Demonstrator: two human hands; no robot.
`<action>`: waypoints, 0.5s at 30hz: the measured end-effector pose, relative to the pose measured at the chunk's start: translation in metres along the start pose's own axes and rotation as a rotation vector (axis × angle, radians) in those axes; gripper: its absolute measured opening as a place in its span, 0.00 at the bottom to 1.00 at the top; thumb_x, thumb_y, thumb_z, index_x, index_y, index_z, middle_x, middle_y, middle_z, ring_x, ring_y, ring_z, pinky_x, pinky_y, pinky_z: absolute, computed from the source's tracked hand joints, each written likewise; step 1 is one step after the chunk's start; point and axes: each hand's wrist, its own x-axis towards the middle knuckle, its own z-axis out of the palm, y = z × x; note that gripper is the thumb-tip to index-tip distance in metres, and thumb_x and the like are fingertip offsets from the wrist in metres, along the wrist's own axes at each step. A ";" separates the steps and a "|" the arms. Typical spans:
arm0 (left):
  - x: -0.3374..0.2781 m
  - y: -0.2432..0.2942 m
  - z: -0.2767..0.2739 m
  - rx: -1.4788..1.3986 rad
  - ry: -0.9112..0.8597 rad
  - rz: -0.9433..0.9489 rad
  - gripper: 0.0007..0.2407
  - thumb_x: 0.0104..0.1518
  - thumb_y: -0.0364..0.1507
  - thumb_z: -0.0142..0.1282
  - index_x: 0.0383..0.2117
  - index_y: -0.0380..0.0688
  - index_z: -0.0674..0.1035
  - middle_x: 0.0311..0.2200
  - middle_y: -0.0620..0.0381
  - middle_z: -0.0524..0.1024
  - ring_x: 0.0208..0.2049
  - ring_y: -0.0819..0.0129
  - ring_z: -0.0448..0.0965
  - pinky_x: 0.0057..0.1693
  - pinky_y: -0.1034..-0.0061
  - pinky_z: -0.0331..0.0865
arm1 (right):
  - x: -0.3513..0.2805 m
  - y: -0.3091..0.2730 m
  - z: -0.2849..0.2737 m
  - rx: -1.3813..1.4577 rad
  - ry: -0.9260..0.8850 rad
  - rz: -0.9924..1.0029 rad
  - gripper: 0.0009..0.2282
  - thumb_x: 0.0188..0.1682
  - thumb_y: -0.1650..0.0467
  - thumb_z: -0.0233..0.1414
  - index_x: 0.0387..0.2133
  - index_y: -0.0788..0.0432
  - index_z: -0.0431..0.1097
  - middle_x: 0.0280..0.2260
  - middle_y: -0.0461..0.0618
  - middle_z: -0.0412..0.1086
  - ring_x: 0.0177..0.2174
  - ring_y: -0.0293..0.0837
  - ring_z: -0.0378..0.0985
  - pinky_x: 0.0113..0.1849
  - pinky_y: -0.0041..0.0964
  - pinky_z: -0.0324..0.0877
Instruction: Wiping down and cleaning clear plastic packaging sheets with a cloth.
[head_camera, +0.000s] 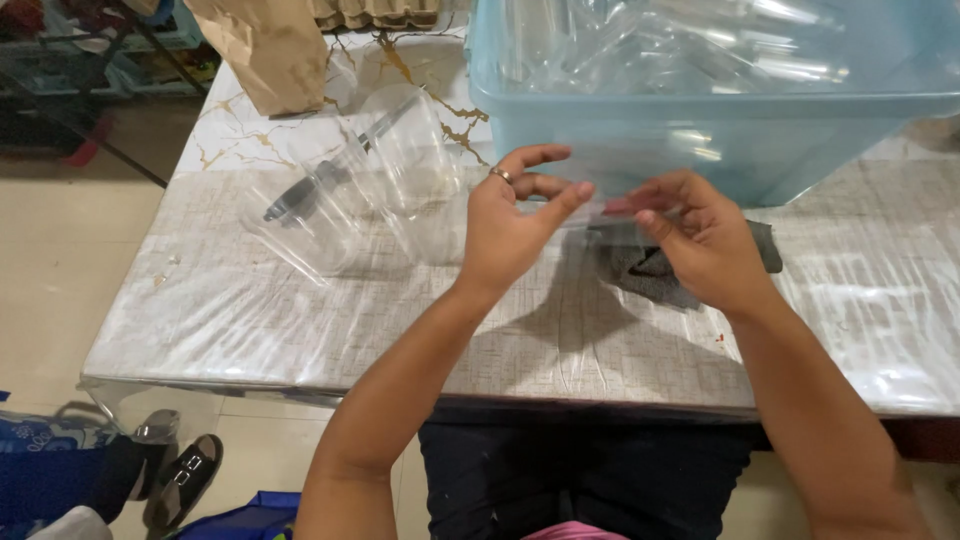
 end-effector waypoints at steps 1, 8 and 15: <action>0.001 -0.001 -0.001 -0.038 -0.036 -0.081 0.20 0.55 0.34 0.66 0.50 0.36 0.77 0.31 0.54 0.85 0.37 0.73 0.83 0.51 0.78 0.74 | -0.001 0.000 0.001 -0.013 0.048 0.072 0.09 0.56 0.78 0.50 0.49 0.63 0.66 0.46 0.54 0.74 0.48 0.45 0.76 0.49 0.40 0.72; 0.005 -0.017 -0.002 -0.347 -0.139 -0.154 0.17 0.71 0.31 0.47 0.59 0.31 0.76 0.40 0.51 0.86 0.39 0.71 0.84 0.52 0.76 0.78 | 0.004 -0.010 0.000 0.129 0.107 0.061 0.08 0.58 0.78 0.50 0.49 0.65 0.65 0.44 0.58 0.75 0.47 0.47 0.81 0.52 0.39 0.75; 0.004 -0.010 -0.002 -0.354 -0.196 -0.148 0.19 0.64 0.24 0.57 0.61 0.32 0.71 0.41 0.46 0.85 0.46 0.69 0.84 0.55 0.75 0.77 | 0.005 -0.011 0.000 0.077 0.214 0.166 0.12 0.53 0.77 0.56 0.49 0.63 0.66 0.40 0.58 0.77 0.45 0.44 0.81 0.46 0.33 0.76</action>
